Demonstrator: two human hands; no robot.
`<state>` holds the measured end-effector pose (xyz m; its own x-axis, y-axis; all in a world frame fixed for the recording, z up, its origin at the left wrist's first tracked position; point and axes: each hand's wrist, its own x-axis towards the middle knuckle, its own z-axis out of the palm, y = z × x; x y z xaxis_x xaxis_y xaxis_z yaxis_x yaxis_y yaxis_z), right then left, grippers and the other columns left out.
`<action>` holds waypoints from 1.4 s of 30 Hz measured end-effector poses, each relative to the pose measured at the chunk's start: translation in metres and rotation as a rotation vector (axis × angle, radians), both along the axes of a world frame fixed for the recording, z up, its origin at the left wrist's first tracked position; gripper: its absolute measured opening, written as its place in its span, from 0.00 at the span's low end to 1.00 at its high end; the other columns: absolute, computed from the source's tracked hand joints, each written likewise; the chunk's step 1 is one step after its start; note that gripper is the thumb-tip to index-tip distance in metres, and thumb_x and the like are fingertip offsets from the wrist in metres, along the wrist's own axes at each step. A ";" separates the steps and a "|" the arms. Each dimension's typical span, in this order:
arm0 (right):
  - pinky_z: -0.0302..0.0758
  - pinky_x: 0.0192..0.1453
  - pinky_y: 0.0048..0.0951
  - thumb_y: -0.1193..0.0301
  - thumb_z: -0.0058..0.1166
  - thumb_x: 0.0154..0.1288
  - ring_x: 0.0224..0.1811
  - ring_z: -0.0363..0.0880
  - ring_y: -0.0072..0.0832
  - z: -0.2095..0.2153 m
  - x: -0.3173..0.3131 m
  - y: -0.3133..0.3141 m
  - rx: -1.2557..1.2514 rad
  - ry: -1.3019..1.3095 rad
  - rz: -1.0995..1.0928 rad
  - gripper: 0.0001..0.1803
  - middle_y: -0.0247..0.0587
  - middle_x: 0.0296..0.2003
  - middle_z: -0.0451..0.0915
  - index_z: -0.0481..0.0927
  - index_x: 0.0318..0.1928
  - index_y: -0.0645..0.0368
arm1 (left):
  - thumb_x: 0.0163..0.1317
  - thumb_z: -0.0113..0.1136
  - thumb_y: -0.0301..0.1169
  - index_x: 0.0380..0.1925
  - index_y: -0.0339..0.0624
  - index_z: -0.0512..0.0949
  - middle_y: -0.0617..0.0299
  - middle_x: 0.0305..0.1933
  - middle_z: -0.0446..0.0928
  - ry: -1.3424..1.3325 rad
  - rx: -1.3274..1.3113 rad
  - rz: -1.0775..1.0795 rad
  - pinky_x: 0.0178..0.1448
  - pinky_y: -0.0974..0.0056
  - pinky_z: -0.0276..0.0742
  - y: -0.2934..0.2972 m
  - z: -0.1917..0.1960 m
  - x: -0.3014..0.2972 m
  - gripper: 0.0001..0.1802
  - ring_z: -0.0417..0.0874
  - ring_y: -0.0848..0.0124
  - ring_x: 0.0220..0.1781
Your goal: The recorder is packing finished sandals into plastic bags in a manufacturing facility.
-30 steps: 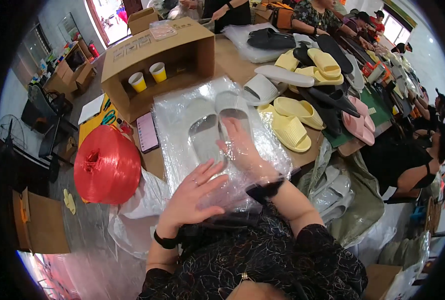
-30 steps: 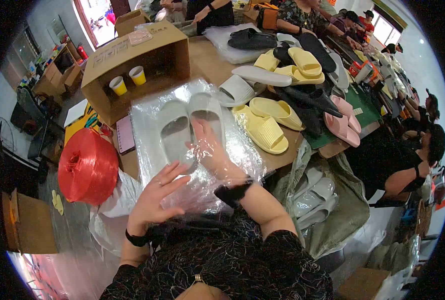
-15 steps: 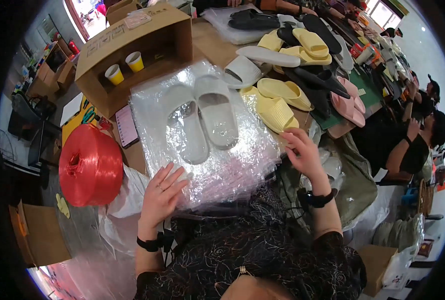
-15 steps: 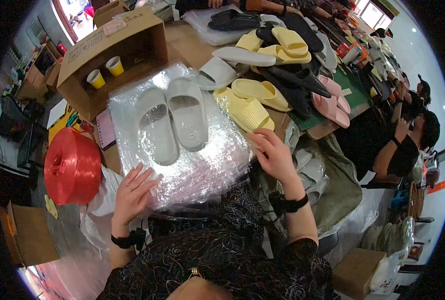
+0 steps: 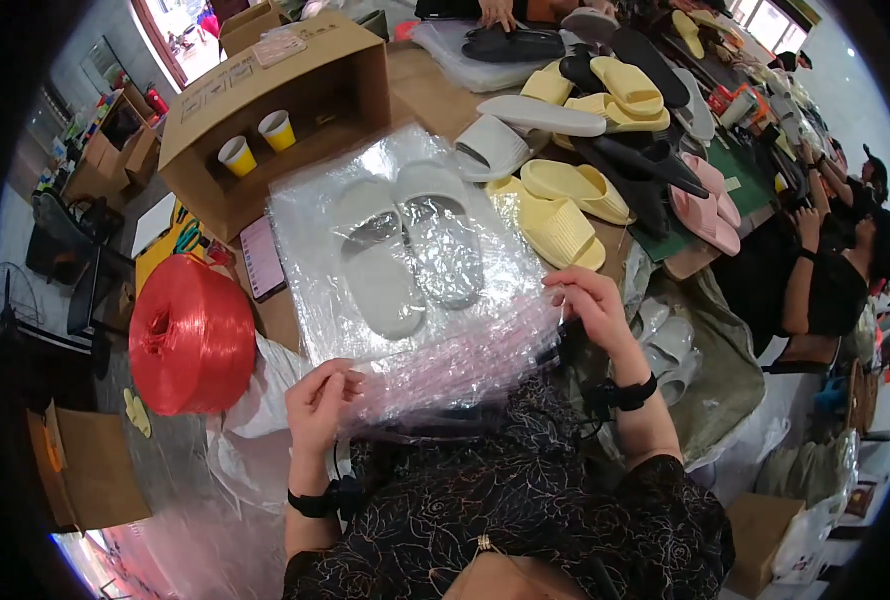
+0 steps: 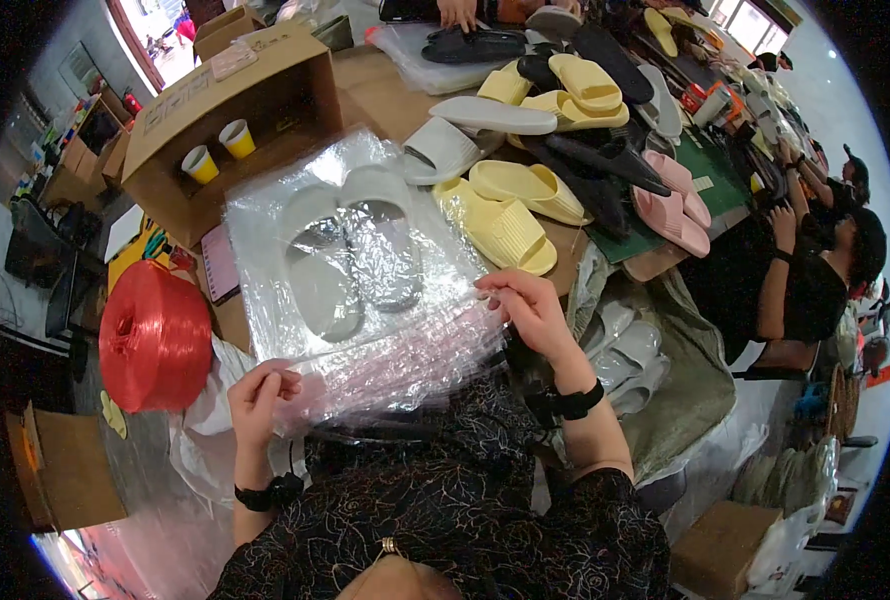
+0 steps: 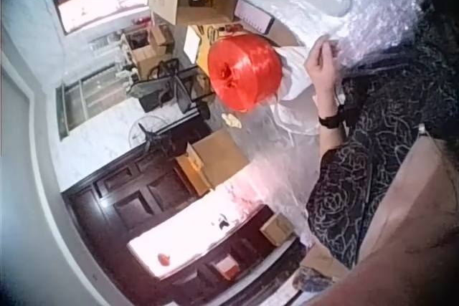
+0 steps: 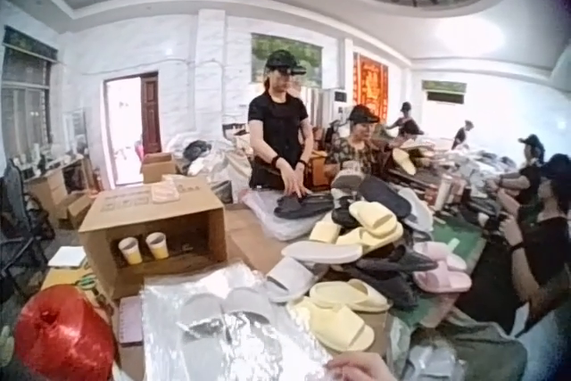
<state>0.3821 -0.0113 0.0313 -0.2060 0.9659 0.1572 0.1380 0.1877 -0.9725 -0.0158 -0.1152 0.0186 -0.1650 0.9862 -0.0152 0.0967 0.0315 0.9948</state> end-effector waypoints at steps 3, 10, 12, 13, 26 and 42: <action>0.75 0.43 0.21 0.78 0.58 0.66 0.38 0.79 0.18 0.001 0.008 0.000 -0.266 0.161 0.014 0.09 0.35 0.38 0.85 0.84 0.45 0.68 | 0.68 0.58 0.25 0.45 0.29 0.82 0.56 0.37 0.84 -0.255 -0.126 -0.019 0.35 0.72 0.77 0.004 0.010 0.002 0.11 0.83 0.74 0.33; 0.74 0.47 0.16 0.74 0.62 0.66 0.39 0.80 0.14 0.014 0.002 0.006 -0.348 0.117 0.039 0.12 0.33 0.41 0.85 0.83 0.49 0.65 | 0.63 0.64 0.22 0.44 0.34 0.81 0.62 0.38 0.83 -0.091 -0.206 0.018 0.34 0.74 0.75 0.001 -0.002 0.000 0.10 0.78 0.80 0.30; 0.75 0.46 0.17 0.75 0.63 0.66 0.39 0.80 0.14 0.013 0.009 0.013 -0.316 0.079 0.055 0.14 0.33 0.41 0.85 0.82 0.51 0.64 | 0.60 0.66 0.20 0.43 0.34 0.81 0.63 0.37 0.83 -0.156 -0.206 0.041 0.33 0.74 0.74 0.004 0.004 0.001 0.11 0.78 0.81 0.30; 0.75 0.45 0.17 0.76 0.63 0.65 0.39 0.80 0.14 0.017 0.012 0.015 -0.328 0.088 0.056 0.14 0.33 0.41 0.85 0.82 0.51 0.64 | 0.60 0.65 0.21 0.42 0.36 0.81 0.65 0.35 0.82 -0.155 -0.170 0.073 0.31 0.75 0.72 0.006 0.011 0.006 0.09 0.77 0.82 0.29; 0.78 0.55 0.29 0.86 0.55 0.62 0.46 0.82 0.27 -0.025 -0.002 0.032 0.222 0.168 -0.068 0.05 0.38 0.38 0.85 0.79 0.35 0.65 | 0.50 0.64 0.13 0.32 0.40 0.85 0.55 0.37 0.84 0.818 0.799 0.032 0.44 0.61 0.85 0.023 0.001 -0.002 0.11 0.88 0.52 0.44; 0.69 0.71 0.47 0.75 0.58 0.60 0.67 0.71 0.44 -0.013 -0.085 0.000 0.799 -0.517 -0.087 0.17 0.45 0.60 0.77 0.81 0.51 0.56 | 0.56 0.65 0.36 0.51 0.45 0.81 0.44 0.72 0.66 1.127 0.644 -0.192 0.74 0.41 0.57 0.041 0.016 0.015 0.21 0.59 0.40 0.76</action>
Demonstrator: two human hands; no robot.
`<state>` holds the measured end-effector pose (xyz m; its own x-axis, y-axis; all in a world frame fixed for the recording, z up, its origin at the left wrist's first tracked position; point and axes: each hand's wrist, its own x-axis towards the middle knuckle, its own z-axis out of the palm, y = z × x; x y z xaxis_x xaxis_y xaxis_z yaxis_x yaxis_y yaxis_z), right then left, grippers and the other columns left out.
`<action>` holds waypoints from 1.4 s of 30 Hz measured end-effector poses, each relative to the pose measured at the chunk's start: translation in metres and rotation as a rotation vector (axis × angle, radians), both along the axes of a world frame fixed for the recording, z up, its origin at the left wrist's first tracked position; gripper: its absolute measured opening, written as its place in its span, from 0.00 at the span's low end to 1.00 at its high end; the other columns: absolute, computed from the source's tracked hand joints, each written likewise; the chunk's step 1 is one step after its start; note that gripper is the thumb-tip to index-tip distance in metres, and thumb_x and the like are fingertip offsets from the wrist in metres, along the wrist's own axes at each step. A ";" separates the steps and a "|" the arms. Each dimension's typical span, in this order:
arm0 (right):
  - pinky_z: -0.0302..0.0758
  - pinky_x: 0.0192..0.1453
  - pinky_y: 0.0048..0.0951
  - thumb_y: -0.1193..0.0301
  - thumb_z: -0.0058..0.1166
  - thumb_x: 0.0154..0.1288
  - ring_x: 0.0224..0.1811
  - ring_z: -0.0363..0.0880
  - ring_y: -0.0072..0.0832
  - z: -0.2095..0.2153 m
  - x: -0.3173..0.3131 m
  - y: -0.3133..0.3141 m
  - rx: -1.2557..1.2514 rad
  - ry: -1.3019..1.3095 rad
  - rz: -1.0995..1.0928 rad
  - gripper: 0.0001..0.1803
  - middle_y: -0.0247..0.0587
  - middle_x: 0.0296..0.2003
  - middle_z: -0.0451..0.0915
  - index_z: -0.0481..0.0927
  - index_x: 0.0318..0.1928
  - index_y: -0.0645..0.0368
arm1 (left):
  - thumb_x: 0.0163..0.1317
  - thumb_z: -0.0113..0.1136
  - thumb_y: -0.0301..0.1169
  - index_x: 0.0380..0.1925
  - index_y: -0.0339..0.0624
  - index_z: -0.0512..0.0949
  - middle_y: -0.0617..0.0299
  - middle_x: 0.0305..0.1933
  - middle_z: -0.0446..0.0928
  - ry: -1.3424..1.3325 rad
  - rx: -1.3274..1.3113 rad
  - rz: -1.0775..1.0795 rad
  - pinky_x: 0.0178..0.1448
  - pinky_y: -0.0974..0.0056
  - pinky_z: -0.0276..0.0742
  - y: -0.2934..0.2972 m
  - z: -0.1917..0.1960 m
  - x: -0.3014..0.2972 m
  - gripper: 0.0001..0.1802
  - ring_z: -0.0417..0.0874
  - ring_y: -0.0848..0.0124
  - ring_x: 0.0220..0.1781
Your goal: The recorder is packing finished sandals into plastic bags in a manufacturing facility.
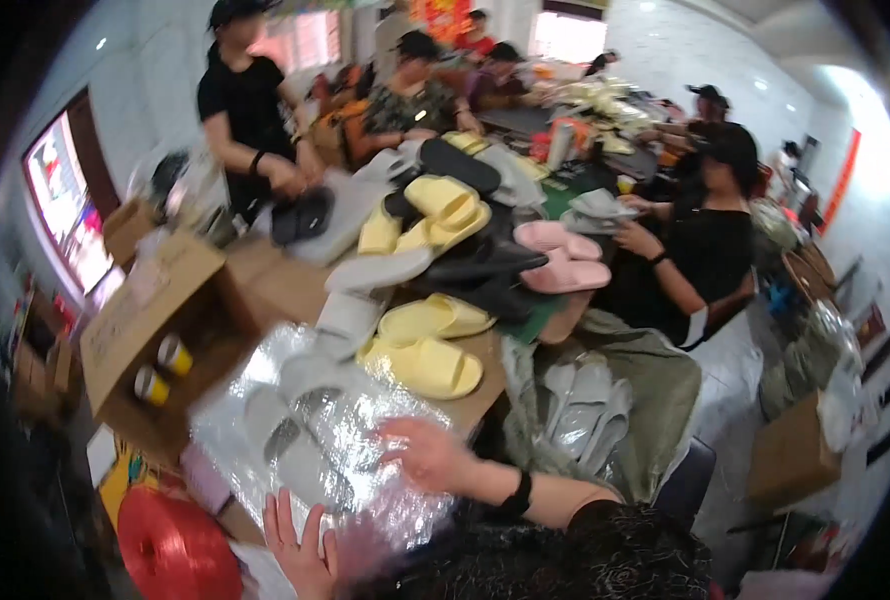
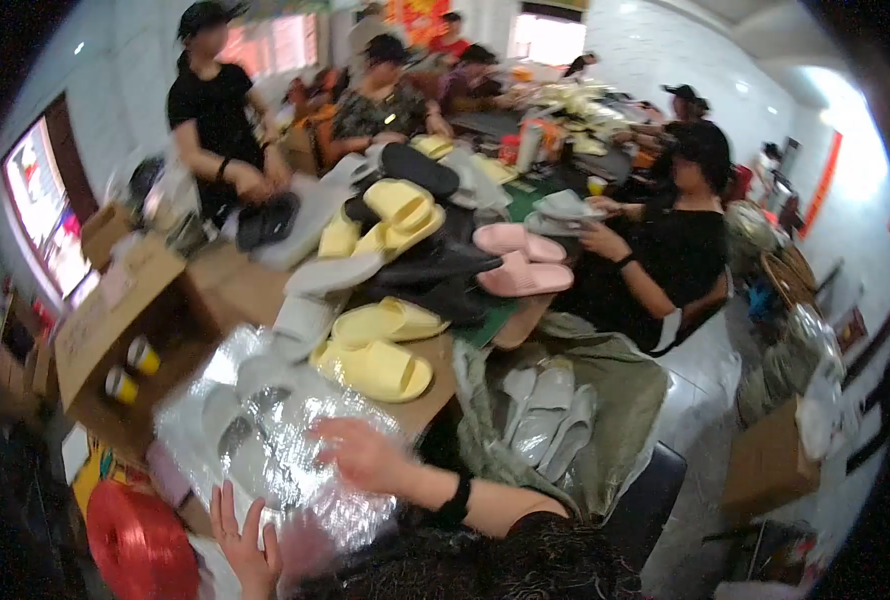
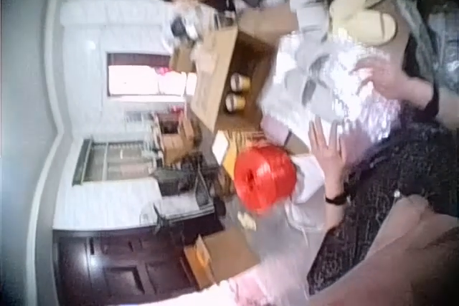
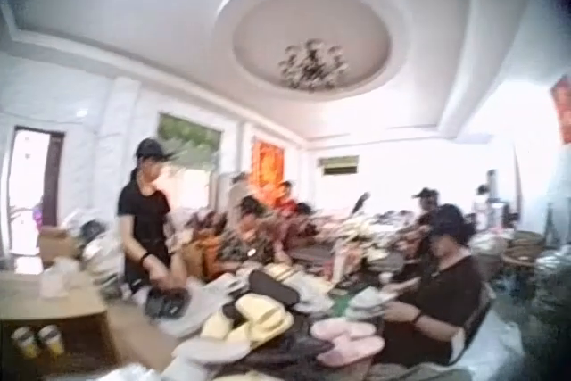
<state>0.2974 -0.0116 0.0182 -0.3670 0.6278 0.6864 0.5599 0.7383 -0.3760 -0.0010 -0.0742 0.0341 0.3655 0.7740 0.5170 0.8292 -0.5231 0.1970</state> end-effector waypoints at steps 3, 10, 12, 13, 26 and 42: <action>0.56 0.79 0.50 0.64 0.53 0.69 0.76 0.58 0.44 -0.002 -0.035 -0.012 -0.136 -0.138 0.082 0.24 0.48 0.71 0.64 0.72 0.64 0.57 | 0.69 0.53 0.39 0.68 0.43 0.69 0.41 0.75 0.61 0.104 -0.081 -0.075 0.78 0.40 0.49 0.015 0.011 0.025 0.28 0.54 0.40 0.78; 0.43 0.81 0.52 0.46 0.50 0.70 0.81 0.44 0.43 -0.055 -0.014 -0.011 -0.252 -0.296 -0.088 0.41 0.43 0.79 0.49 0.56 0.77 0.48 | 0.60 0.63 0.48 0.71 0.45 0.66 0.43 0.77 0.57 0.110 -0.316 0.006 0.79 0.37 0.43 0.016 -0.045 0.026 0.40 0.50 0.43 0.80; 0.41 0.82 0.53 0.41 0.49 0.69 0.81 0.43 0.45 -0.041 -0.005 -0.003 -0.532 -0.446 -0.318 0.46 0.41 0.79 0.48 0.53 0.78 0.51 | 0.58 0.64 0.52 0.72 0.45 0.63 0.43 0.78 0.55 0.110 -0.363 0.000 0.80 0.38 0.42 0.014 -0.032 0.025 0.45 0.50 0.45 0.80; 0.41 0.82 0.53 0.40 0.49 0.68 0.81 0.43 0.46 -0.041 0.007 -0.001 -0.489 -0.432 -0.356 0.46 0.42 0.78 0.50 0.54 0.77 0.52 | 0.57 0.65 0.53 0.73 0.45 0.62 0.43 0.79 0.54 0.144 -0.335 -0.019 0.80 0.38 0.42 0.016 -0.039 0.022 0.47 0.50 0.45 0.80; 0.55 0.76 0.51 0.37 0.50 0.65 0.73 0.61 0.51 -0.062 0.019 -0.003 -0.244 -0.207 -0.329 0.45 0.44 0.73 0.64 0.65 0.71 0.56 | 0.55 0.67 0.53 0.72 0.46 0.64 0.43 0.78 0.56 0.018 -0.230 0.010 0.77 0.35 0.48 0.017 -0.081 0.015 0.47 0.52 0.44 0.80; 0.56 0.76 0.49 0.38 0.51 0.65 0.73 0.61 0.48 -0.060 0.022 0.002 -0.252 -0.167 -0.318 0.43 0.40 0.73 0.64 0.67 0.71 0.54 | 0.55 0.69 0.50 0.67 0.46 0.70 0.43 0.75 0.61 -0.013 -0.158 0.028 0.75 0.36 0.53 0.019 -0.072 0.024 0.41 0.59 0.42 0.77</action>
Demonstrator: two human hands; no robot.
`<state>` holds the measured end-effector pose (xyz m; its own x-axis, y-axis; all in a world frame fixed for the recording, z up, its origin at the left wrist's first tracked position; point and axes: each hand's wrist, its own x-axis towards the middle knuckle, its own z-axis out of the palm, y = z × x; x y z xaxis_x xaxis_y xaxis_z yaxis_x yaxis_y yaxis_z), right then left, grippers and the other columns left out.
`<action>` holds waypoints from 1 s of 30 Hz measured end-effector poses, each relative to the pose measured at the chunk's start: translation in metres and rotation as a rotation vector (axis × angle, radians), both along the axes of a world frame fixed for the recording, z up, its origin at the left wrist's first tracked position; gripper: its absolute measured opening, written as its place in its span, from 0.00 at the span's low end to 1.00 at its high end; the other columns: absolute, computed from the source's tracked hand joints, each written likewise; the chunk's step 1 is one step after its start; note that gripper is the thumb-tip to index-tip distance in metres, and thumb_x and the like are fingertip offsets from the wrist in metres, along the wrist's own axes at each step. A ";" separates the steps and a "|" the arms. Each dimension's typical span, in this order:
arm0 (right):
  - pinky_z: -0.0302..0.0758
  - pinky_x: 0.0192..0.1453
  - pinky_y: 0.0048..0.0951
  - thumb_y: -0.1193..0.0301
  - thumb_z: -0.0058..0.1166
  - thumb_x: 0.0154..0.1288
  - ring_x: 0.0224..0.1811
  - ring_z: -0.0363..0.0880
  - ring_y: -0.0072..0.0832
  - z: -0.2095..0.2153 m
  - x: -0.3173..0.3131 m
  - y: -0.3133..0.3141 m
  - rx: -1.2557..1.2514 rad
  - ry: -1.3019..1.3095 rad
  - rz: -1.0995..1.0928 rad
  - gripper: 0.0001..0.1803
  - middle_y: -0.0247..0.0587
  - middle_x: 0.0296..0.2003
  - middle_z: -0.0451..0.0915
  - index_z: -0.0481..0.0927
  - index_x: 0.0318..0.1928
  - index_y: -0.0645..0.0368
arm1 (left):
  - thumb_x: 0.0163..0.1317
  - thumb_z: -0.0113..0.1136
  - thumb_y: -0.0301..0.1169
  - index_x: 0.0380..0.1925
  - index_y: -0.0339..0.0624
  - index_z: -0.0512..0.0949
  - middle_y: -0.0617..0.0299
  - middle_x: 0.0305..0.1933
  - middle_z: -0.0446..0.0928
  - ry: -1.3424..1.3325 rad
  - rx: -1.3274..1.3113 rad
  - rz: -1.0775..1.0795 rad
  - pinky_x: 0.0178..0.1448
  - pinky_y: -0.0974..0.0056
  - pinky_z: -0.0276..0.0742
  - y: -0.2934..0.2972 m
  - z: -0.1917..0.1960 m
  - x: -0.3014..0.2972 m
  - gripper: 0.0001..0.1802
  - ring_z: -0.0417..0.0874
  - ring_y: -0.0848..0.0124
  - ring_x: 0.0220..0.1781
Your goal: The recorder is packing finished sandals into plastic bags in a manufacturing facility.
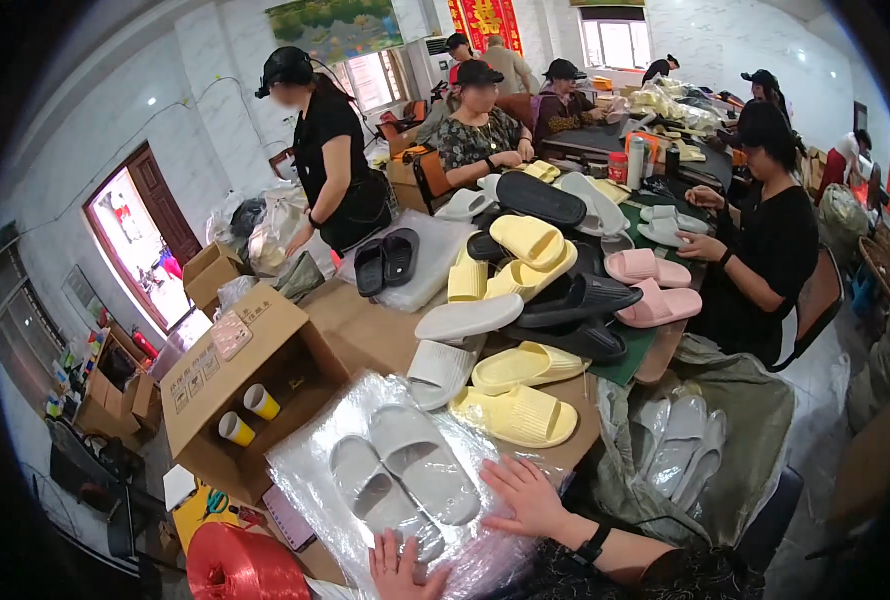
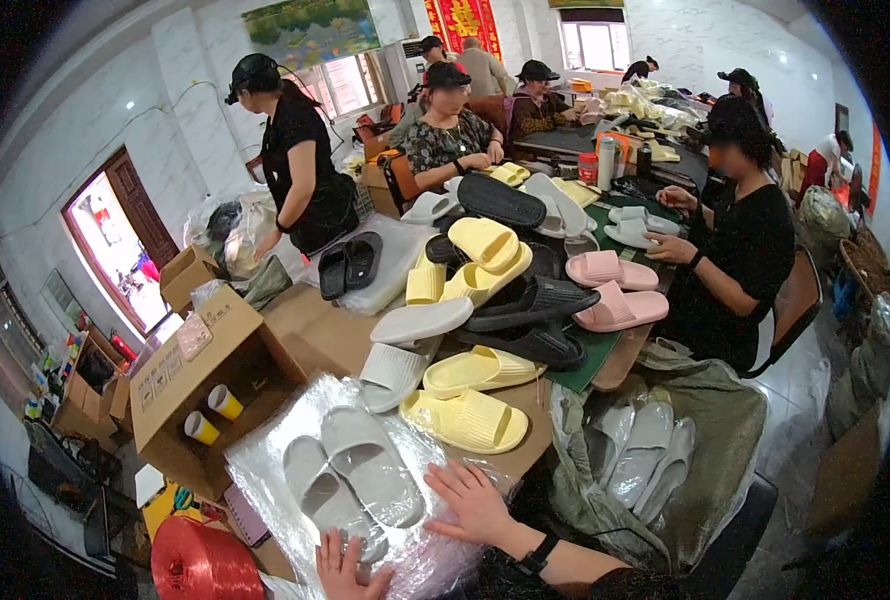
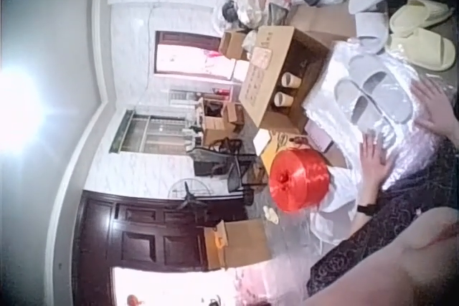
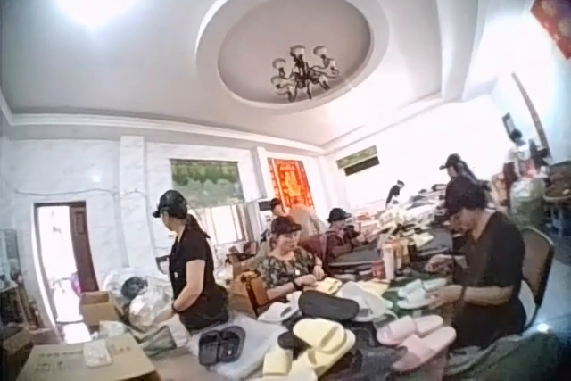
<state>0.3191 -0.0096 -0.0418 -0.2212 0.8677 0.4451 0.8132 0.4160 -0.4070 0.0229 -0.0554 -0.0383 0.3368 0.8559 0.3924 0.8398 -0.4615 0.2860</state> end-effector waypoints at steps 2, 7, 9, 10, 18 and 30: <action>0.55 0.76 0.49 0.38 0.51 0.65 0.73 0.61 0.48 0.001 0.001 -0.002 -0.027 -0.014 -0.015 0.43 0.40 0.73 0.64 0.67 0.71 0.53 | 0.55 0.70 0.49 0.68 0.47 0.70 0.43 0.75 0.62 -0.008 -0.046 0.002 0.75 0.36 0.54 0.000 0.005 0.005 0.41 0.59 0.42 0.77; 0.54 0.77 0.49 0.38 0.51 0.65 0.74 0.60 0.47 -0.005 -0.002 -0.002 -0.036 -0.006 0.001 0.43 0.40 0.73 0.64 0.67 0.71 0.54 | 0.55 0.70 0.48 0.67 0.46 0.70 0.43 0.74 0.63 -0.022 0.007 -0.021 0.75 0.37 0.54 -0.003 0.009 0.003 0.41 0.60 0.43 0.76; 0.53 0.77 0.49 0.38 0.51 0.65 0.74 0.60 0.47 -0.002 -0.001 -0.003 -0.042 -0.003 0.002 0.43 0.40 0.73 0.63 0.66 0.71 0.54 | 0.55 0.70 0.48 0.67 0.46 0.71 0.43 0.74 0.63 -0.037 0.007 -0.024 0.75 0.37 0.54 -0.006 0.019 0.004 0.40 0.61 0.43 0.76; 0.53 0.77 0.49 0.38 0.52 0.66 0.75 0.59 0.47 0.000 0.000 -0.001 -0.027 0.000 0.005 0.43 0.40 0.74 0.63 0.66 0.71 0.54 | 0.56 0.70 0.48 0.67 0.46 0.71 0.43 0.74 0.63 -0.035 -0.005 -0.027 0.75 0.37 0.54 -0.003 0.021 0.005 0.40 0.60 0.43 0.76; 0.53 0.77 0.49 0.40 0.56 0.63 0.74 0.61 0.46 0.001 -0.004 -0.004 -0.056 0.002 -0.004 0.43 0.41 0.72 0.65 0.68 0.70 0.53 | 0.56 0.69 0.48 0.66 0.45 0.71 0.45 0.75 0.63 -0.059 -0.016 -0.013 0.75 0.38 0.54 -0.003 0.019 0.004 0.39 0.60 0.44 0.77; 0.52 0.77 0.51 0.41 0.55 0.64 0.75 0.58 0.47 -0.002 0.000 -0.006 -0.092 -0.023 -0.004 0.43 0.41 0.74 0.61 0.64 0.73 0.52 | 0.50 0.73 0.53 0.63 0.49 0.75 0.46 0.75 0.63 -0.081 0.001 0.016 0.76 0.39 0.53 -0.005 0.009 0.003 0.41 0.59 0.44 0.78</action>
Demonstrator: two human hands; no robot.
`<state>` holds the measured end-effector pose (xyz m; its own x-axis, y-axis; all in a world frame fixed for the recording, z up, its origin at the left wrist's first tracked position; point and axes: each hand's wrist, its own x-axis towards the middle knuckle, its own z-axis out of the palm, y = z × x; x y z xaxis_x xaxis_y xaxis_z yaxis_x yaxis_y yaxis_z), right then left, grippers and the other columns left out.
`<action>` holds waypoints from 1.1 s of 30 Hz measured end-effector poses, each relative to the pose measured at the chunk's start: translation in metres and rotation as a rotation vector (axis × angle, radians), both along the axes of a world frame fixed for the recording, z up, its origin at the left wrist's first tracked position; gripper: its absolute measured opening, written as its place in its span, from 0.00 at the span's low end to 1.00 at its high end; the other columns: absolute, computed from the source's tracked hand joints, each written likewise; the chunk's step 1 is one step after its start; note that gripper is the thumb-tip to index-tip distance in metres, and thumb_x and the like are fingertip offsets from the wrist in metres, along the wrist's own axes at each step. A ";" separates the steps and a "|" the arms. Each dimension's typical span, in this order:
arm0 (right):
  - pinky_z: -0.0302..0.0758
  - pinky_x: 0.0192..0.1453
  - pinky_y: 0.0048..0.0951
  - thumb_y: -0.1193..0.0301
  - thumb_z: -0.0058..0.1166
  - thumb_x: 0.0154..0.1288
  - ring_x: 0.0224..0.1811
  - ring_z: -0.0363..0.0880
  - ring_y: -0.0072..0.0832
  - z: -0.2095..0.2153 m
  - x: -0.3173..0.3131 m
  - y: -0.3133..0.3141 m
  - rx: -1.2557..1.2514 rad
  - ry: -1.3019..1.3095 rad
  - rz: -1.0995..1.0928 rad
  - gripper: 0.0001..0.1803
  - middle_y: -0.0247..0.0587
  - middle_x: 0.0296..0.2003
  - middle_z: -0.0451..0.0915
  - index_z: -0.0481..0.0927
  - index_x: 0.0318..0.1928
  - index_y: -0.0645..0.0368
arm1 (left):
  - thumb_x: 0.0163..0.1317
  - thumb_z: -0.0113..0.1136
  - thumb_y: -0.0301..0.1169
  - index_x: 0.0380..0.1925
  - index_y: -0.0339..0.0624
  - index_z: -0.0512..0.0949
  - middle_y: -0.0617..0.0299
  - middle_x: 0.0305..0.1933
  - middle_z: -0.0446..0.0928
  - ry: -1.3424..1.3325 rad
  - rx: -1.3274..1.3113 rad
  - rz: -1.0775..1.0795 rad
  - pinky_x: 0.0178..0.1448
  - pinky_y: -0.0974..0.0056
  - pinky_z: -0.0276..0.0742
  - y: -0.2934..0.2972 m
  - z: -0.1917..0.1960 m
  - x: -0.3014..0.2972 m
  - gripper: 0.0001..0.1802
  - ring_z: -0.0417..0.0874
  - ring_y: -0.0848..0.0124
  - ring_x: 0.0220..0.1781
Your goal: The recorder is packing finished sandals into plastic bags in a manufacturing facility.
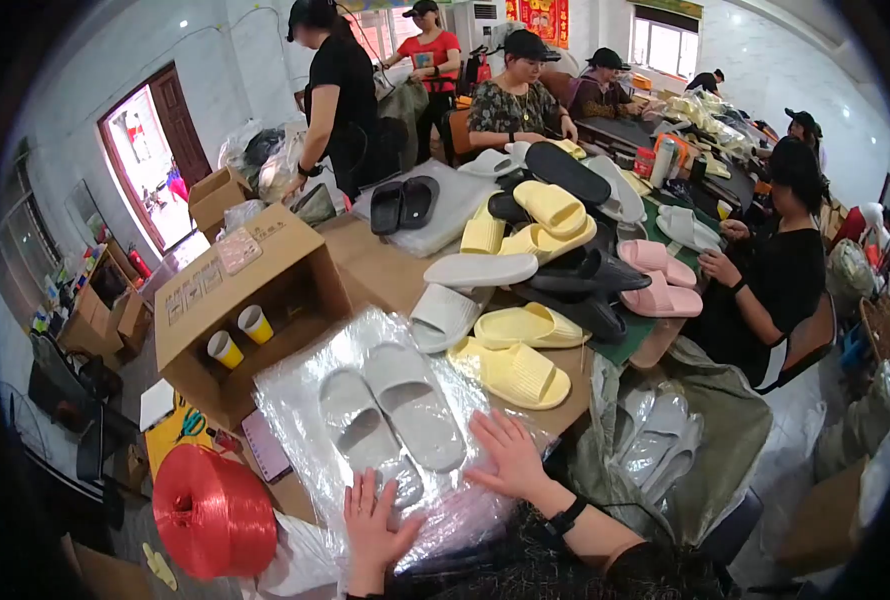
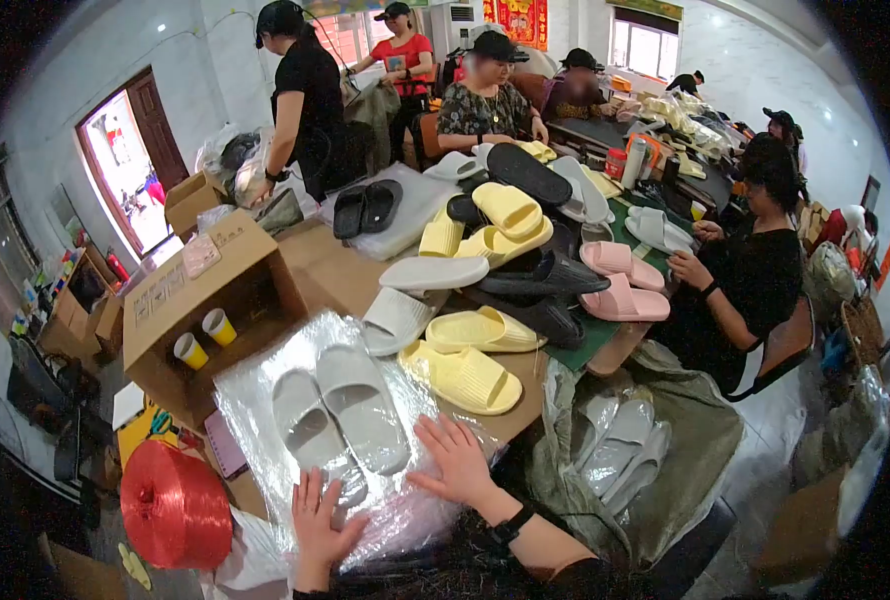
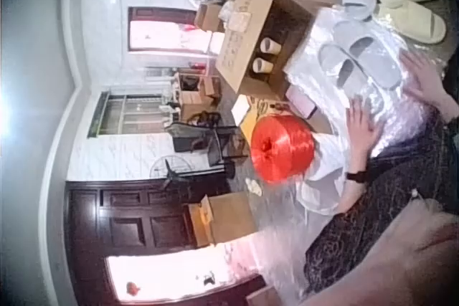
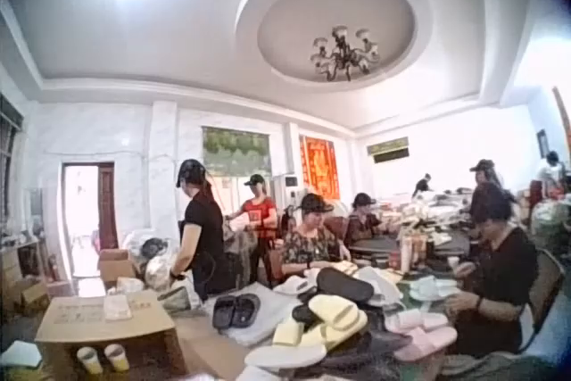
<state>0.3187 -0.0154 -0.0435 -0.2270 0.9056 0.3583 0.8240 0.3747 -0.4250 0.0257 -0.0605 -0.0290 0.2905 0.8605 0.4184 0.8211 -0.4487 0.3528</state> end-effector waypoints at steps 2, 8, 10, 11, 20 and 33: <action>0.51 0.78 0.52 0.40 0.55 0.63 0.77 0.55 0.48 -0.001 0.001 0.003 -0.020 0.054 0.043 0.45 0.40 0.74 0.61 0.63 0.74 0.51 | 0.51 0.73 0.53 0.64 0.50 0.75 0.47 0.76 0.62 0.023 -0.033 0.015 0.76 0.39 0.53 -0.001 0.000 -0.002 0.41 0.59 0.43 0.78; 0.66 0.69 0.46 0.65 0.67 0.58 0.66 0.70 0.51 0.060 0.015 0.015 0.240 0.205 -0.046 0.28 0.47 0.60 0.77 0.77 0.59 0.58 | 0.55 0.68 0.55 0.65 0.51 0.74 0.50 0.77 0.60 -0.029 -0.051 0.006 0.78 0.40 0.50 0.007 0.013 -0.001 0.39 0.57 0.47 0.79; 0.76 0.56 0.41 0.67 0.66 0.60 0.52 0.80 0.47 0.087 0.003 0.022 0.143 0.354 -0.042 0.19 0.44 0.47 0.83 0.81 0.51 0.59 | 0.54 0.69 0.57 0.66 0.51 0.73 0.47 0.79 0.56 -0.048 -0.086 -0.043 0.78 0.39 0.48 0.012 0.013 -0.002 0.41 0.53 0.43 0.80; 0.76 0.56 0.41 0.67 0.66 0.60 0.52 0.80 0.47 0.095 -0.009 0.028 0.137 0.353 -0.025 0.19 0.44 0.47 0.83 0.81 0.51 0.59 | 0.54 0.69 0.57 0.66 0.51 0.73 0.47 0.79 0.56 -0.050 -0.088 -0.025 0.78 0.39 0.48 0.009 0.010 -0.004 0.41 0.53 0.43 0.80; 0.80 0.41 0.42 0.42 0.62 0.58 0.36 0.85 0.45 0.078 -0.124 0.098 -0.093 -0.101 -0.018 0.32 0.51 0.31 0.84 0.83 0.39 0.64 | 0.52 0.68 0.62 0.73 0.42 0.61 0.25 0.77 0.42 -0.019 -0.143 0.059 0.79 0.37 0.42 0.003 0.004 -0.009 0.54 0.42 0.34 0.80; 0.82 0.38 0.41 0.58 0.63 0.58 0.35 0.85 0.44 0.033 -0.150 0.113 -0.010 -0.067 -0.059 0.19 0.51 0.30 0.83 0.78 0.35 0.64 | 0.49 0.69 0.61 0.72 0.42 0.62 0.31 0.80 0.40 -0.096 -0.132 0.133 0.78 0.39 0.47 0.009 -0.001 -0.009 0.55 0.52 0.35 0.78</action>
